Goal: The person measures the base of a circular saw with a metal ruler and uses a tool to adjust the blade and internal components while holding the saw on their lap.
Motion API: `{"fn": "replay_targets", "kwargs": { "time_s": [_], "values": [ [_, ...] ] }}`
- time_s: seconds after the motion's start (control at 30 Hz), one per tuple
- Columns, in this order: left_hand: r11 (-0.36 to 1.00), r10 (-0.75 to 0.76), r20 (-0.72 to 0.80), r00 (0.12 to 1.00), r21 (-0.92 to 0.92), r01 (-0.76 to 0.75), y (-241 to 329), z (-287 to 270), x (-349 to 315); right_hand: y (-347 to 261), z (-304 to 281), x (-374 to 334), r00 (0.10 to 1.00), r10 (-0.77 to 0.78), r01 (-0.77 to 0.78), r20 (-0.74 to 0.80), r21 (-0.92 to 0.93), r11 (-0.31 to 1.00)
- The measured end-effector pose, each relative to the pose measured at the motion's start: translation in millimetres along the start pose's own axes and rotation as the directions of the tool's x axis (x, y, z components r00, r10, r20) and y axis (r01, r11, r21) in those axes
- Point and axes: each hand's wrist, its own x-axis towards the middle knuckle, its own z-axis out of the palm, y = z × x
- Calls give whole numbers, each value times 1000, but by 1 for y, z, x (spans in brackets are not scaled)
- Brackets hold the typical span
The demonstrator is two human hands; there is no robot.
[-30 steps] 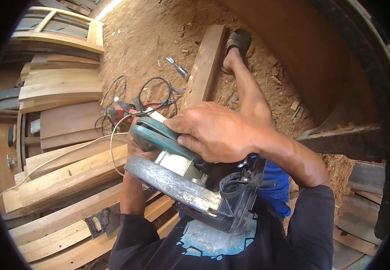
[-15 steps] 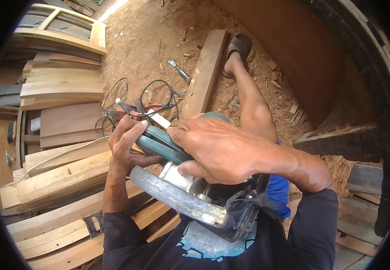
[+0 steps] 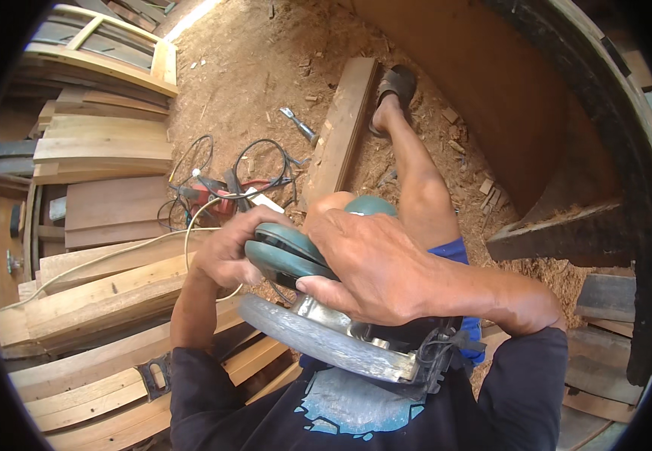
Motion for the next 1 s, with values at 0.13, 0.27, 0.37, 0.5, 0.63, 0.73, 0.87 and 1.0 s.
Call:
{"fn": "replay_targets", "kwargs": {
  "time_s": [0.13, 0.27, 0.37, 0.5, 0.63, 0.73, 0.87, 1.0],
  "values": [
    [985, 41, -119, 992, 171, -21, -10, 23, 9, 4, 0, -6, 998, 39, -36, -53, 54, 998],
    [953, 134, -186, 973, 293, -75, -1, 26, 16, 5, -4, -10, 993, 34, -27, -117, 64, 998],
    [916, 224, -138, 965, 366, -161, 4, 25, 23, 6, -5, -17, 995, 59, -56, -86, 33, 998],
    [903, 173, -84, 981, 411, -124, 11, 25, 25, 16, -6, -24, 995, 70, -72, -69, -30, 997],
    [976, 167, -78, 983, 156, -154, 7, 38, 35, 19, -12, -35, 996, 56, -63, -70, -103, 993],
    [946, -36, 213, 976, -309, 102, -42, 35, 18, 45, -17, -62, 985, 151, -146, -89, 68, 987],
    [997, 37, 171, 985, -66, -26, -59, 53, 8, 70, -14, -77, 958, 283, -253, -39, 342, 905],
    [995, 48, 58, 997, 89, -53, -70, 61, 17, 113, -11, -91, 875, 485, -428, -3, 463, 776]
  ]
}}
